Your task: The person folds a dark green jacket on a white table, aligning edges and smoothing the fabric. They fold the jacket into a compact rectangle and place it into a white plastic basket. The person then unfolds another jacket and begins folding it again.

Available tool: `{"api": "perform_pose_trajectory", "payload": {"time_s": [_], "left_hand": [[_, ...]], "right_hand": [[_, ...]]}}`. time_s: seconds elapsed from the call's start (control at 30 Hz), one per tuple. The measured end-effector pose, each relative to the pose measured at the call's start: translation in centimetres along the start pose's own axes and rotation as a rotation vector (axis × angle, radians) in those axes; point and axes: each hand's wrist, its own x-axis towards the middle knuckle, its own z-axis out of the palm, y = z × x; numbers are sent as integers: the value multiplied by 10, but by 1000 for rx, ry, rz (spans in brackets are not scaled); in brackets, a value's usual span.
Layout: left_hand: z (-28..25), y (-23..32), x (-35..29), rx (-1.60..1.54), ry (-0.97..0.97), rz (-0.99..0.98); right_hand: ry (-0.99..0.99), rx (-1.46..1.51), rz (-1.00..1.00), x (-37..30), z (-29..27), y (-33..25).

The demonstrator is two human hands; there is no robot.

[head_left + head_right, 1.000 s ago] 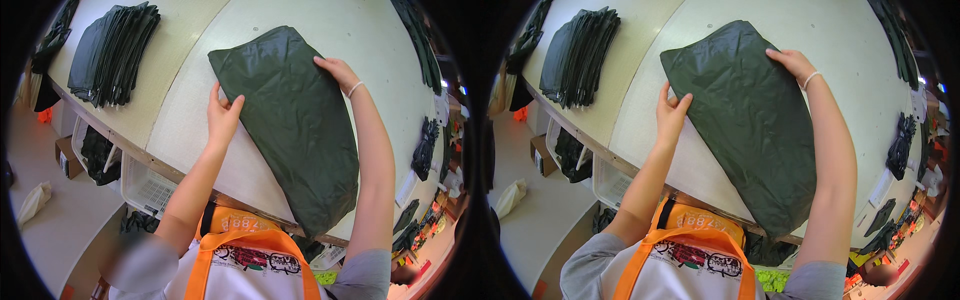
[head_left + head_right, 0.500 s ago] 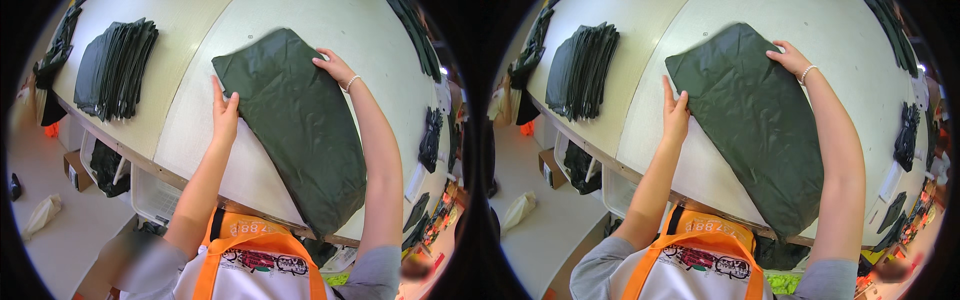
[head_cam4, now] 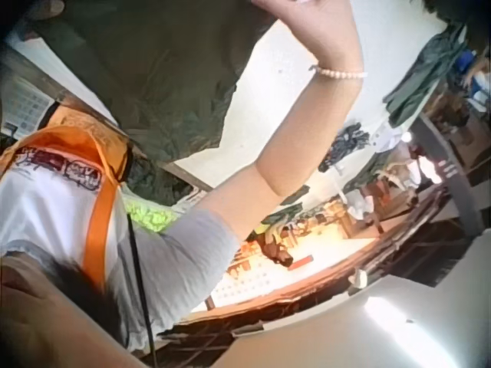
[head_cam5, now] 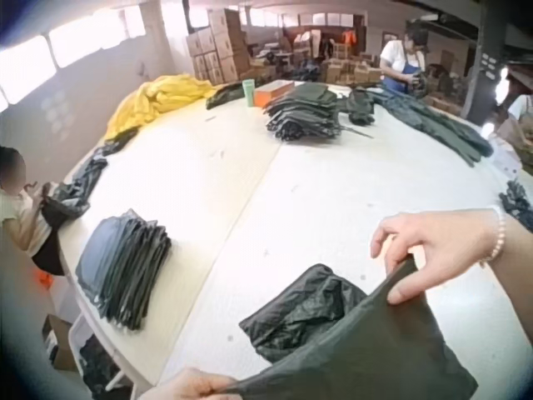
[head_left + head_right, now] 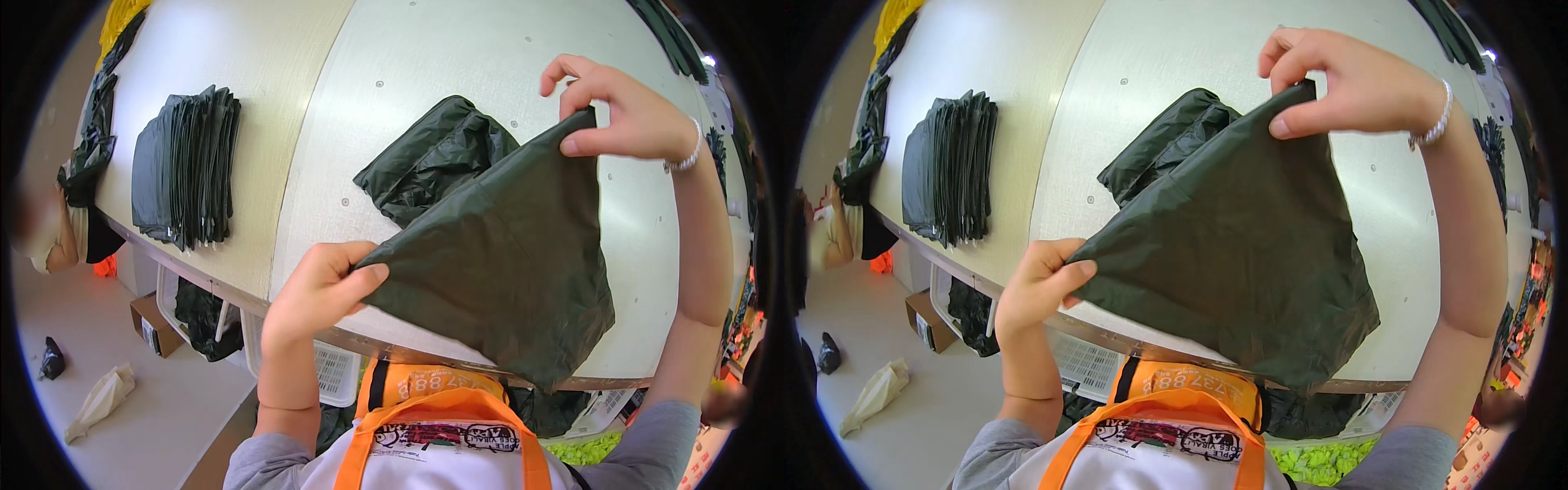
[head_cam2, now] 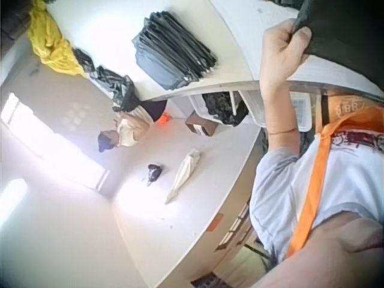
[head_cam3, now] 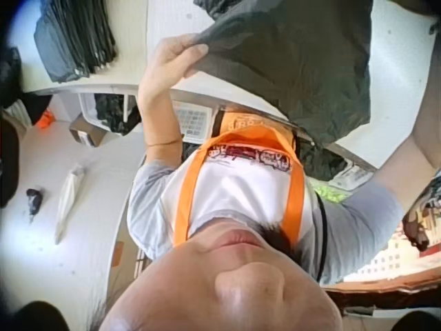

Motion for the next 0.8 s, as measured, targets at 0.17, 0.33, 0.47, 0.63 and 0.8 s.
{"api": "perform_pose_trajectory", "payload": {"time_s": [0.17,0.33,0.47,0.63,0.8], "left_hand": [[-10,-85,102,-653,55,11],[26,-101,114,-220,604,221],[7,-137,124,-53,680,22],[5,-81,113,948,1120,665],[40,-52,169,1309,380,818]], "right_hand": [[174,341,384,52,58,74],[136,610,493,83,112,137],[204,584,464,90,126,138],[369,231,625,120,153,124],[364,67,667,125,152,69]]}}
